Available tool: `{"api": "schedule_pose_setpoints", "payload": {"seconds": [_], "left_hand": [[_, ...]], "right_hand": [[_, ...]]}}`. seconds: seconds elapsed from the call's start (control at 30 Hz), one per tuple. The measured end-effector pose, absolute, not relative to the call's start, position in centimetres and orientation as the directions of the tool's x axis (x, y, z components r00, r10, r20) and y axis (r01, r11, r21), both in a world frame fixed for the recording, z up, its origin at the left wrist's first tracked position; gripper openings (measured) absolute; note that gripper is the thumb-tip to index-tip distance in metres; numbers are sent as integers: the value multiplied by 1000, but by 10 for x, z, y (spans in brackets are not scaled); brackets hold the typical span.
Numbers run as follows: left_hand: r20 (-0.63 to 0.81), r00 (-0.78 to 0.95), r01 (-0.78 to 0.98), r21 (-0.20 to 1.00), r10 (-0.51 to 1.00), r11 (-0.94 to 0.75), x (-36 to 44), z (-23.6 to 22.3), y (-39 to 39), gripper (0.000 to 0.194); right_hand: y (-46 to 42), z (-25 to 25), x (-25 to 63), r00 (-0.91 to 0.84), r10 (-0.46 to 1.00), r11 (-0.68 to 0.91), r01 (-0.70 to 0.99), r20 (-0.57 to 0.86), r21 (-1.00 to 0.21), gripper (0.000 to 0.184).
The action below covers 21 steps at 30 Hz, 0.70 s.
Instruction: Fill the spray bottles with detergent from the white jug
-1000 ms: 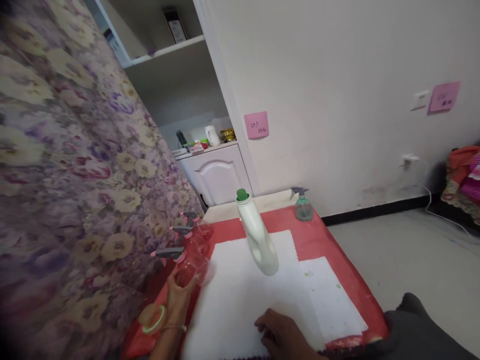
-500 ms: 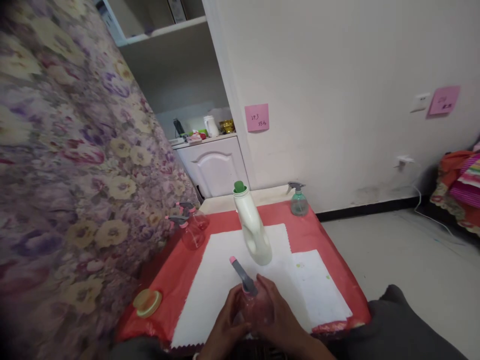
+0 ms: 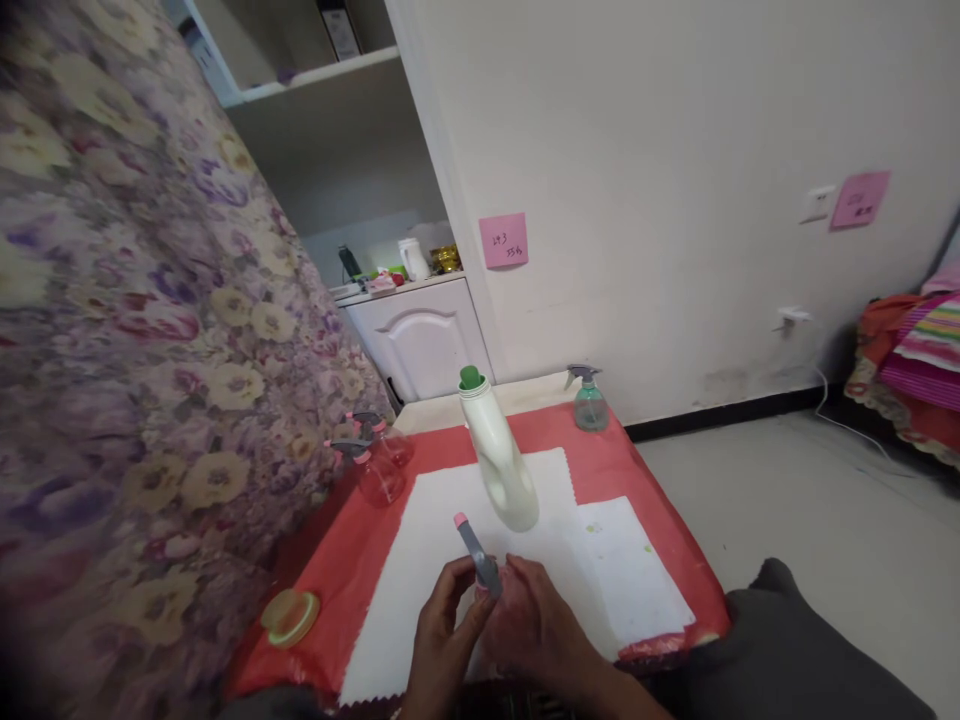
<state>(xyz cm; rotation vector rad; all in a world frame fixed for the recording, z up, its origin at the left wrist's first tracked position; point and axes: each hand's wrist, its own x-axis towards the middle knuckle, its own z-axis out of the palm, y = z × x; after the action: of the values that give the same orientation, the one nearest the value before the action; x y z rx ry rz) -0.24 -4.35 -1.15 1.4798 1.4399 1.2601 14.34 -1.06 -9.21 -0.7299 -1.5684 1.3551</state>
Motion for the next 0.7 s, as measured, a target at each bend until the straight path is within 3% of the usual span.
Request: {"api": "schedule_pose_setpoints", "payload": {"seconds": [0.2,0.7], "left_hand": [[208,-206,295,945,956,-142,4,-18,-37,28],[194,-48,331,929,980,-167,-7,-13,-33,26]], "right_hand": [[-9,-89,143,-389,871,240,-200,301,-950,83],[-8,-73,144,-419,859,262,-133,294,-956,84]]}}
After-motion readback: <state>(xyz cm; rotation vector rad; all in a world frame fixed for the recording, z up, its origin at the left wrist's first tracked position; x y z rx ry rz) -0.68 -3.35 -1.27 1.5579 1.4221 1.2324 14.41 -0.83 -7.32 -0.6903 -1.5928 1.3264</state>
